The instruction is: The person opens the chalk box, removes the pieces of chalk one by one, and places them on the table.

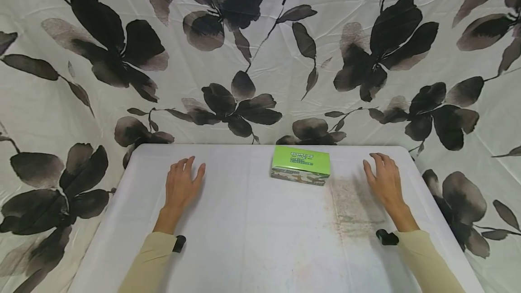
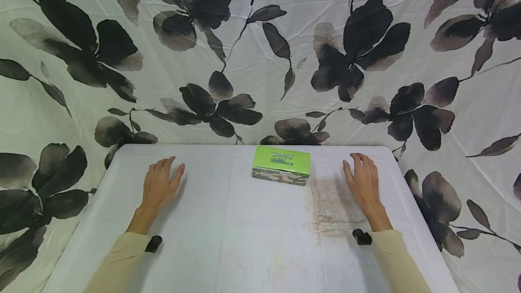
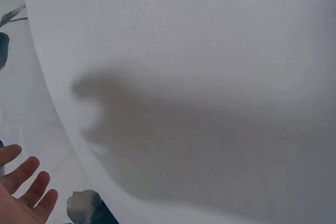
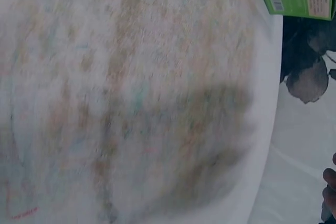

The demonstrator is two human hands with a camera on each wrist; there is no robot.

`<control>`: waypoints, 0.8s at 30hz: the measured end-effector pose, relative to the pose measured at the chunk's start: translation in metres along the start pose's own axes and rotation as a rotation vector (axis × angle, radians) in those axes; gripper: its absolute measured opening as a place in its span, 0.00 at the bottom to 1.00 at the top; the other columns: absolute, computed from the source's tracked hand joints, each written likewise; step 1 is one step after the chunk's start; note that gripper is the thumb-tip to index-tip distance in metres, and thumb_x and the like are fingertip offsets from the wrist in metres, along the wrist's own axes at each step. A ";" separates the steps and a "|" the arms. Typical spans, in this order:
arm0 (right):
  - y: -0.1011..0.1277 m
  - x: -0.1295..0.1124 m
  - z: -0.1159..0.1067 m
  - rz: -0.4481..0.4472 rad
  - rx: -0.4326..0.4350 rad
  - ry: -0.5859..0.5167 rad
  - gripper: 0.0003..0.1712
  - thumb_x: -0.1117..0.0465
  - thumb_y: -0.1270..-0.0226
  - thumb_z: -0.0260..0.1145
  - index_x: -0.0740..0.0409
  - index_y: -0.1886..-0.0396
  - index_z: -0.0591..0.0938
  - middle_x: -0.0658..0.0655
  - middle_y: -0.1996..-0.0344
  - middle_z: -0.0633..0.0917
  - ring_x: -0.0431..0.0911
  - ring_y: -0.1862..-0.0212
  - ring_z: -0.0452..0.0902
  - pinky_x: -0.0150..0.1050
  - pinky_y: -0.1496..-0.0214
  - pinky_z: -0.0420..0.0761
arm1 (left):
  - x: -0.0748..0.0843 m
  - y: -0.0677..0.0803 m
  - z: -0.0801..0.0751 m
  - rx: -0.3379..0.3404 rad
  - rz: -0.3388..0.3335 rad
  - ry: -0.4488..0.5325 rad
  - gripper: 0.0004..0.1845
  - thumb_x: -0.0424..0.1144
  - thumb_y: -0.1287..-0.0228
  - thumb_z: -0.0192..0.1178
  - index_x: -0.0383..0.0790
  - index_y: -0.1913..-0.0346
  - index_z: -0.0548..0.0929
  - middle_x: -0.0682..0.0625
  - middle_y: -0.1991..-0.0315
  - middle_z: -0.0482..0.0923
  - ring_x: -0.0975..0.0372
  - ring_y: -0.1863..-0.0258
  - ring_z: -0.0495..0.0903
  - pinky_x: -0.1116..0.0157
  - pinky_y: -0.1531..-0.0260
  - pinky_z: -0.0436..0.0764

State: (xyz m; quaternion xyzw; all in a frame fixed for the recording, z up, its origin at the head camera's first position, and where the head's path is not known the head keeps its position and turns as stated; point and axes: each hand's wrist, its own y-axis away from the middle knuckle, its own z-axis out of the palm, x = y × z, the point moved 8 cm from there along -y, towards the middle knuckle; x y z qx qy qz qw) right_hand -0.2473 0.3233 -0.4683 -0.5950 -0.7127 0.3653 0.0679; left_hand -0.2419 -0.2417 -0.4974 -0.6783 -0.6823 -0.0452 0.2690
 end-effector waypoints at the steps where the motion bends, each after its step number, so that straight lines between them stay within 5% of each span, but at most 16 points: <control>1: -0.001 -0.001 0.001 0.002 -0.002 -0.004 0.18 0.65 0.28 0.68 0.76 0.47 0.80 0.76 0.51 0.80 0.73 0.49 0.75 0.70 0.48 0.75 | 0.001 0.000 0.001 0.001 -0.001 0.007 0.31 0.54 0.21 0.52 0.28 0.33 0.74 0.29 0.40 0.74 0.37 0.40 0.70 0.40 0.40 0.71; 24: -0.008 -0.032 0.034 0.069 -0.057 -0.151 0.19 0.60 0.22 0.63 0.72 0.43 0.79 0.72 0.47 0.79 0.69 0.45 0.75 0.64 0.43 0.74 | 0.062 -0.002 0.030 -0.003 0.012 0.169 0.29 0.54 0.21 0.53 0.31 0.36 0.78 0.34 0.40 0.78 0.41 0.41 0.74 0.44 0.40 0.75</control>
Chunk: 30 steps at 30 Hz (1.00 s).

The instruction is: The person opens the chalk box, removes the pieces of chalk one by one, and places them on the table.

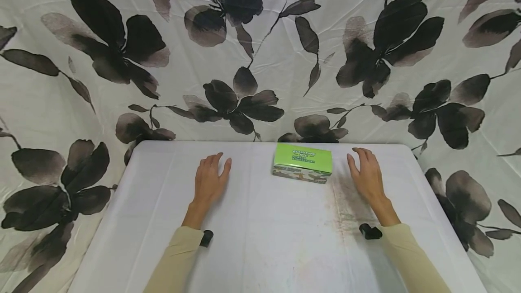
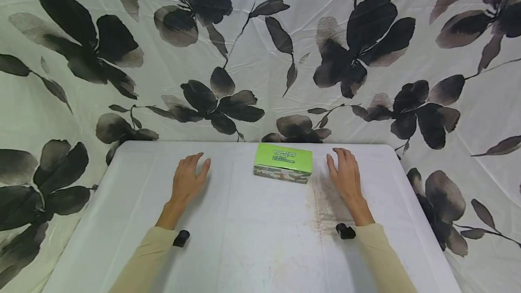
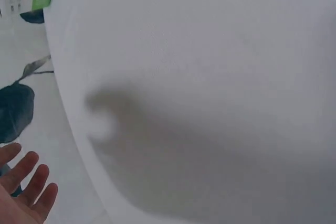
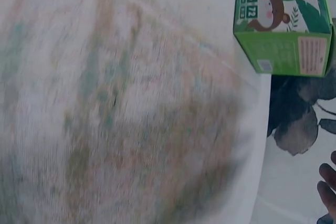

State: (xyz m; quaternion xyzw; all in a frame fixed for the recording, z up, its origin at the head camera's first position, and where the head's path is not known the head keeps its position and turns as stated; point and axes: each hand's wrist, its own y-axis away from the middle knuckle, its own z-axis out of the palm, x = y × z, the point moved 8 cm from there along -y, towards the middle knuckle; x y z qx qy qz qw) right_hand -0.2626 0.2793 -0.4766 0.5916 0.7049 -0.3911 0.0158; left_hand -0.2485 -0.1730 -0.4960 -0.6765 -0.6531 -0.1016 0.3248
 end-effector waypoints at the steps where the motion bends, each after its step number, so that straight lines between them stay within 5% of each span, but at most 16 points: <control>1: 0.000 -0.001 0.002 0.009 -0.006 -0.006 0.19 0.60 0.22 0.62 0.72 0.43 0.79 0.72 0.47 0.79 0.69 0.44 0.74 0.64 0.42 0.74 | 0.003 0.000 0.002 0.000 0.001 0.009 0.29 0.54 0.21 0.53 0.31 0.36 0.78 0.34 0.40 0.78 0.41 0.41 0.74 0.44 0.41 0.75; 30: -0.005 -0.024 0.043 0.138 -0.094 -0.240 0.21 0.60 0.21 0.61 0.72 0.39 0.77 0.71 0.45 0.79 0.62 0.46 0.78 0.55 0.46 0.82 | 0.064 -0.013 0.054 0.035 -0.036 0.270 0.17 0.42 0.26 0.56 0.32 0.46 0.85 0.41 0.55 0.83 0.50 0.56 0.79 0.53 0.57 0.82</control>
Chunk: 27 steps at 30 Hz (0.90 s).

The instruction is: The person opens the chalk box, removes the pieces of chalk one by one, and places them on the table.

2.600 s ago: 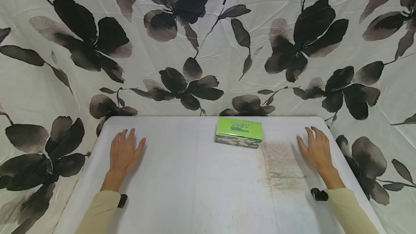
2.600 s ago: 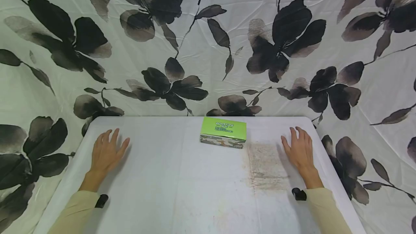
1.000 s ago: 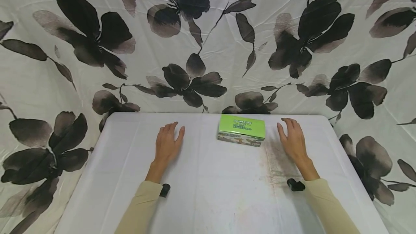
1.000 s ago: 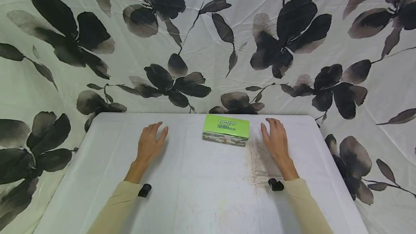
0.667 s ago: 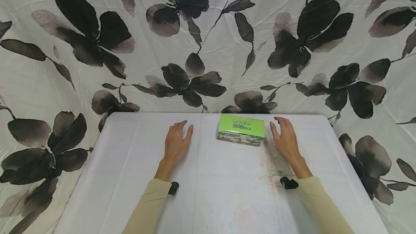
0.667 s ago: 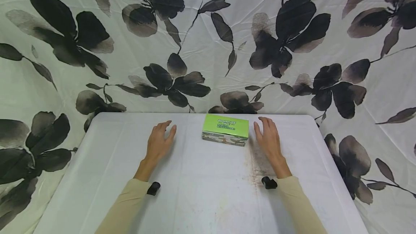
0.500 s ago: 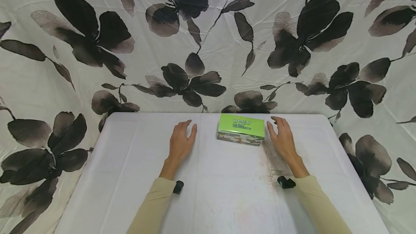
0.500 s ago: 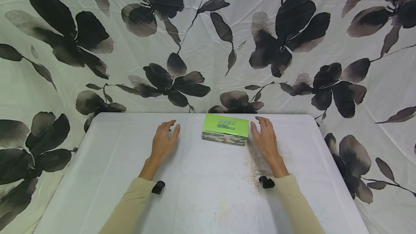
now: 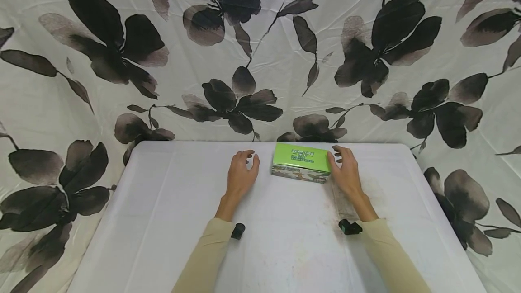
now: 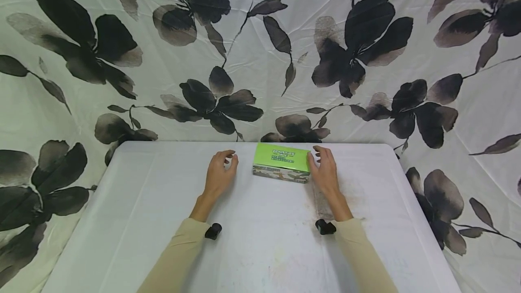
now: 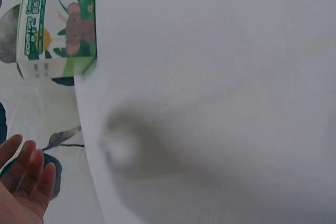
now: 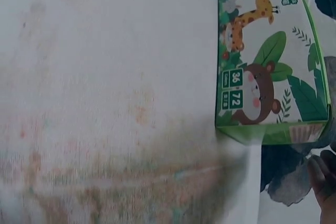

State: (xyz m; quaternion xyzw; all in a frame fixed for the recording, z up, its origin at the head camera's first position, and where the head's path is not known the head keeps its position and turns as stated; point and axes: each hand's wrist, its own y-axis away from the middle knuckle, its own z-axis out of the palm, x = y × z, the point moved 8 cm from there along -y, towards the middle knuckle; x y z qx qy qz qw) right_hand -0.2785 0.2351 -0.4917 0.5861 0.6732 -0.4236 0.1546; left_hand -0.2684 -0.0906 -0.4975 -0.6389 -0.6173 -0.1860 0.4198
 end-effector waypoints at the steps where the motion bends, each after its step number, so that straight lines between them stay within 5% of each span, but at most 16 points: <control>1: 0.000 0.000 0.002 0.012 -0.008 -0.005 0.21 0.60 0.21 0.61 0.72 0.38 0.77 0.70 0.45 0.79 0.62 0.47 0.78 0.55 0.46 0.82 | 0.001 0.000 0.002 0.004 -0.001 0.008 0.17 0.41 0.27 0.56 0.32 0.47 0.85 0.41 0.55 0.83 0.50 0.57 0.79 0.53 0.57 0.81; 19: 0.001 0.003 0.016 0.117 -0.034 -0.116 0.22 0.62 0.25 0.65 0.70 0.38 0.78 0.70 0.45 0.80 0.62 0.51 0.81 0.54 0.46 0.83 | 0.013 0.000 0.040 -0.021 -0.097 0.299 0.15 0.39 0.28 0.60 0.31 0.48 0.85 0.41 0.56 0.85 0.52 0.57 0.84 0.58 0.55 0.86; 27: 0.001 0.005 0.019 0.161 -0.064 -0.142 0.23 0.62 0.26 0.67 0.69 0.37 0.78 0.69 0.43 0.80 0.60 0.47 0.81 0.52 0.43 0.83 | 0.007 0.002 0.046 -0.002 -0.215 0.419 0.13 0.37 0.32 0.66 0.32 0.50 0.86 0.41 0.58 0.86 0.52 0.58 0.86 0.61 0.54 0.87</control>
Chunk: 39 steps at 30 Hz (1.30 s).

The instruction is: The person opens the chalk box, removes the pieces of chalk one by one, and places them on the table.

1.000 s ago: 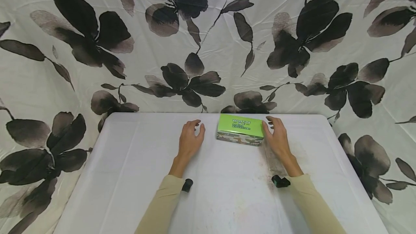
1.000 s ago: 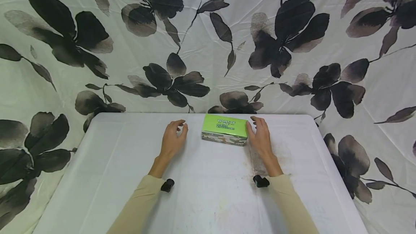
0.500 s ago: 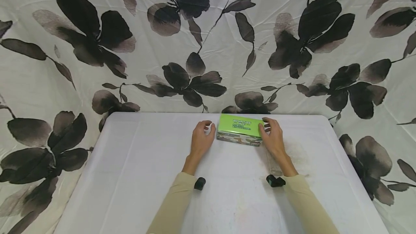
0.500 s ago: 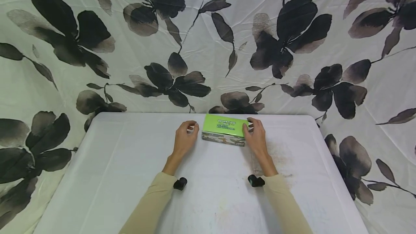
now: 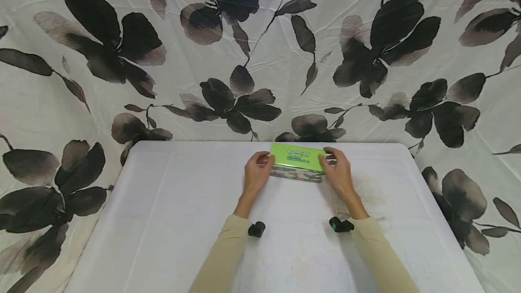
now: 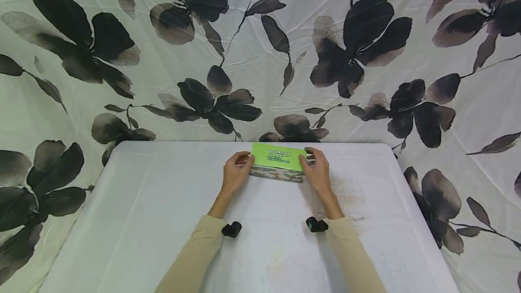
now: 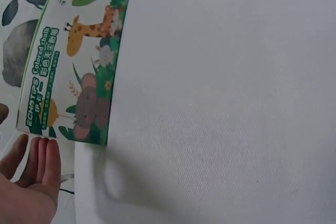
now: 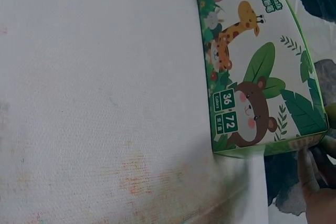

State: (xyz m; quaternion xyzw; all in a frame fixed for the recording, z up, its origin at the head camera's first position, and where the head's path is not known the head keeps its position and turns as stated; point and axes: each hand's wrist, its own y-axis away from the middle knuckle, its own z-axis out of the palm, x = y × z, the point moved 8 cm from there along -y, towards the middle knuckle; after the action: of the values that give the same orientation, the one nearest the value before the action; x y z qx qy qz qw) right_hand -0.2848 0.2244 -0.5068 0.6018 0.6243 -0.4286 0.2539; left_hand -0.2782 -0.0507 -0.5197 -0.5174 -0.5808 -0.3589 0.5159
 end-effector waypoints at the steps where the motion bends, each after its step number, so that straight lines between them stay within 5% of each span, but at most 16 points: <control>1: 0.000 -0.001 0.001 0.005 -0.006 -0.009 0.23 0.62 0.26 0.67 0.69 0.37 0.78 0.69 0.42 0.80 0.60 0.46 0.81 0.51 0.43 0.83 | -0.002 0.000 -0.001 0.006 -0.014 0.008 0.13 0.37 0.32 0.67 0.31 0.50 0.86 0.41 0.58 0.86 0.52 0.58 0.85 0.62 0.54 0.87; 17: 0.006 0.000 0.019 0.152 -0.053 -0.127 0.24 0.60 0.26 0.68 0.64 0.35 0.77 0.65 0.39 0.79 0.57 0.41 0.77 0.48 0.38 0.79 | -0.017 0.010 -0.021 0.017 -0.162 0.058 0.14 0.36 0.32 0.69 0.33 0.47 0.86 0.41 0.53 0.85 0.54 0.53 0.84 0.63 0.50 0.85; 23: 0.008 0.001 0.026 0.162 -0.066 -0.154 0.24 0.59 0.26 0.69 0.62 0.35 0.78 0.64 0.40 0.80 0.56 0.41 0.77 0.47 0.37 0.79 | -0.023 0.016 -0.028 0.026 -0.207 0.078 0.14 0.36 0.32 0.69 0.34 0.47 0.85 0.42 0.53 0.84 0.56 0.54 0.83 0.73 0.57 0.82; 39: 0.020 -0.009 0.036 0.149 -0.113 -0.167 0.25 0.59 0.27 0.70 0.62 0.34 0.77 0.64 0.40 0.80 0.54 0.42 0.78 0.46 0.39 0.81 | -0.027 0.037 -0.049 0.009 -0.257 0.113 0.17 0.39 0.31 0.68 0.37 0.42 0.83 0.43 0.48 0.83 0.56 0.50 0.82 0.74 0.56 0.80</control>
State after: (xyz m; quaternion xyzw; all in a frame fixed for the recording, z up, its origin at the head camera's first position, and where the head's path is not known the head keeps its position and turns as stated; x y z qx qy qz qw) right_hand -0.2711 0.1869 -0.5219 0.5932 0.5778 -0.4214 0.3697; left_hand -0.2333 -0.0955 -0.5402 -0.4154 -0.6137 -0.4479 0.5002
